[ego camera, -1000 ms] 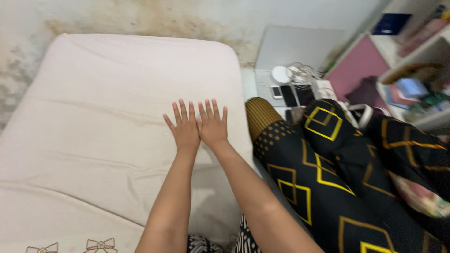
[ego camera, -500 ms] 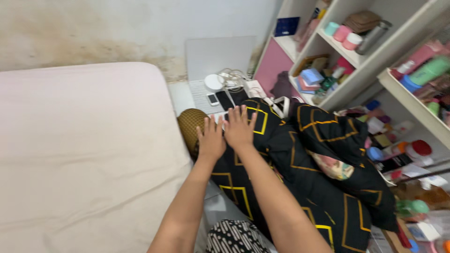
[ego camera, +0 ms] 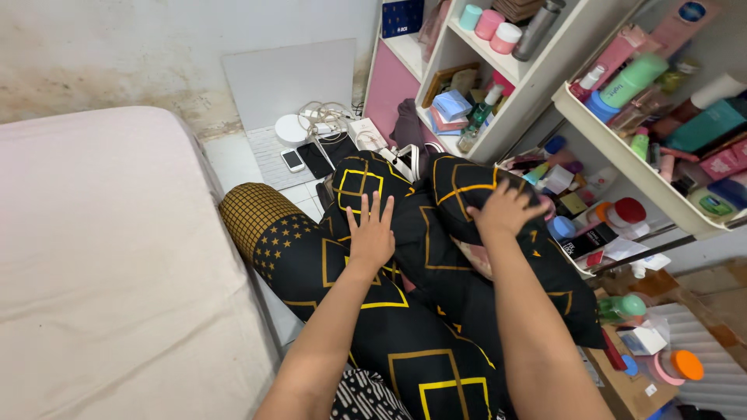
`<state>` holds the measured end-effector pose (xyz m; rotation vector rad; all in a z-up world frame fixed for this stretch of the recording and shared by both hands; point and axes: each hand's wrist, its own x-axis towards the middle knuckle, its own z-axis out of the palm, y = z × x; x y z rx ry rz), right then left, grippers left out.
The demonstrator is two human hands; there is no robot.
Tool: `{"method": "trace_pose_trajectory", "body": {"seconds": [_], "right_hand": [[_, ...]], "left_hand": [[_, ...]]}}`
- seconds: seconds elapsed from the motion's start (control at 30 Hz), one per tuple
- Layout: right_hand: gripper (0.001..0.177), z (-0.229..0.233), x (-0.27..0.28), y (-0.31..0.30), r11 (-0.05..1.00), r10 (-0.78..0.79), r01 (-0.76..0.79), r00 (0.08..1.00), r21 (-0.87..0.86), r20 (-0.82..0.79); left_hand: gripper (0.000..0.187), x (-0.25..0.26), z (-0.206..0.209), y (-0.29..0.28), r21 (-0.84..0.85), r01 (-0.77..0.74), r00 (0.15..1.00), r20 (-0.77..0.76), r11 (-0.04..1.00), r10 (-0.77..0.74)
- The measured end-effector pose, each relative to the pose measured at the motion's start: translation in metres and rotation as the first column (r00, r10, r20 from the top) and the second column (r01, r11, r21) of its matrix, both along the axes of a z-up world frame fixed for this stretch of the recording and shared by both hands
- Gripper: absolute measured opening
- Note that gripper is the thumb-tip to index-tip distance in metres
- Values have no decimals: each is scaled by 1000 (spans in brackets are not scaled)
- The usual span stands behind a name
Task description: The person smooths a light pink fitted sheet over a mattress, then places and arranges several black pillows with yellow geometric patterns and a blue pillow with colorful graphics at the head of the bed. The person uses both hands to tuck and align the sheet and to position the pillows neatly.
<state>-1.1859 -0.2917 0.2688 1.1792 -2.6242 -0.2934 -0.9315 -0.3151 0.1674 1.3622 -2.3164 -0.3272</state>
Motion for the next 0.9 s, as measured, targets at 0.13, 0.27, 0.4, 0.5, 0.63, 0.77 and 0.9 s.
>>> {"method": "trace_pose_trajectory", "body": {"seconds": [0.13, 0.27, 0.4, 0.5, 0.63, 0.77, 0.9], "right_hand": [[55, -8, 2, 10, 992, 102, -86, 979, -97, 176], [38, 53, 28, 14, 925, 226, -197, 973, -324, 54], [36, 144, 81, 55, 819, 238, -211, 971, -533, -19], [25, 195, 140, 94, 709, 324, -303, 942, -637, -87], [20, 229, 241, 127, 502, 573, -463, 811, -731, -121], [21, 219, 378, 143, 139, 851, -663, 459, -736, -253], [11, 186, 500, 169, -45, 977, -548, 150, -835, -151]], "left_hand": [[82, -9, -27, -3, 354, 71, 969, -245, 933, 19], [86, -9, -17, -24, 620, 413, 590, -740, 667, 323], [100, 4, 28, -36, 686, 554, 497, -727, 472, 474], [110, 15, 63, -19, 685, 641, 466, -706, 347, 534], [105, 32, 82, 10, 630, 750, 394, -670, 202, 629], [99, 95, 54, 35, 608, 743, 272, -656, 279, 703], [93, 254, -8, 75, 716, 553, 136, -581, 425, 803]]}}
